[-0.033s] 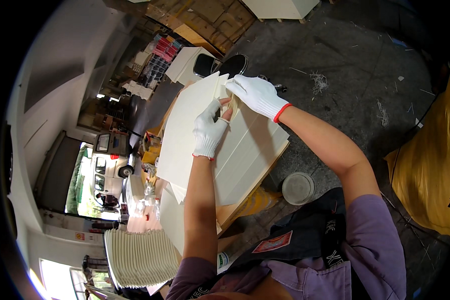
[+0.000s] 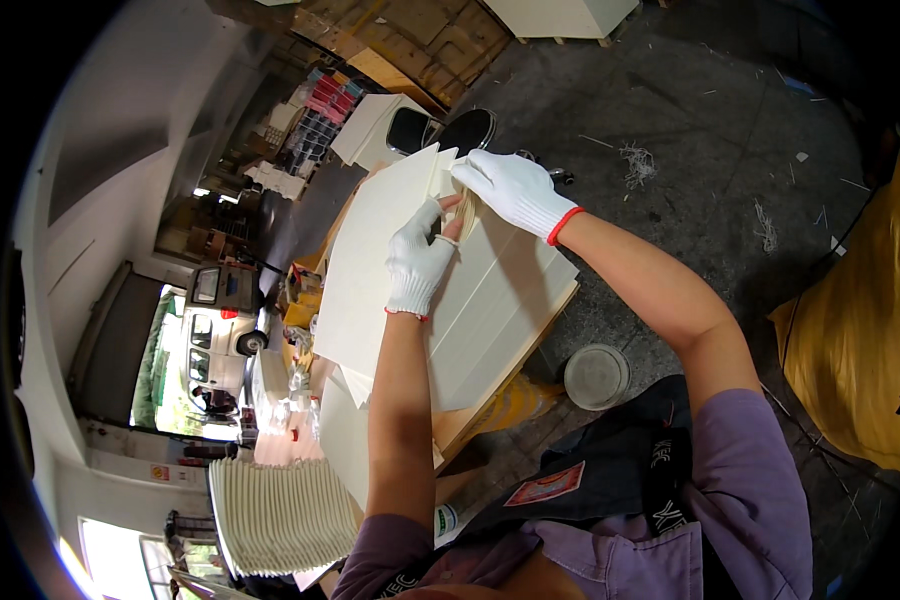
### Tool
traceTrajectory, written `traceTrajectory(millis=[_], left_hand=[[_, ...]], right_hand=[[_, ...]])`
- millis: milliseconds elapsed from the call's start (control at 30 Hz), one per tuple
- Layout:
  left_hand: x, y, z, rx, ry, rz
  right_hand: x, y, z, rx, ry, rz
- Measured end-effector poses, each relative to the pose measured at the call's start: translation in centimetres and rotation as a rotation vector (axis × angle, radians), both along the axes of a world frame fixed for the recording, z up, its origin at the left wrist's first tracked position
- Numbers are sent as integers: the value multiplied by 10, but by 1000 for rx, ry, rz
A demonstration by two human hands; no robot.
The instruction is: The person stacks white rectangular sheets on a wooden table. They pick up small batches of sheets from a pile, align them, and place them onto a growing stack. The person repeats this process, handling the sheets with gloved hands.
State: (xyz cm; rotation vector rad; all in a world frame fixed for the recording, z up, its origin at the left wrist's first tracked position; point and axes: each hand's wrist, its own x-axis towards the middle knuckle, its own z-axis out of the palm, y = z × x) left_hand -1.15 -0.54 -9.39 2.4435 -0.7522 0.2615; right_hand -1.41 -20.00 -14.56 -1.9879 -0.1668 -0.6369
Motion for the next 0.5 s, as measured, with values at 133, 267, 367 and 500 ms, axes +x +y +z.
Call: traceTrajectory(millis=[133,267,367,500], left_hand=[[-4,-3,1,-42,-47,-24],[1,4,-3,35,-104,-65],[-9,4,4,24,-105,-9],[-27,-1,3,-157,-192,4]], right_hand=[[1,-1,-2,33,-16,19],[-3,-2,2,-38,61,-6],[-24,2,34,351,337,176],[-21,7,26,993,603,634]])
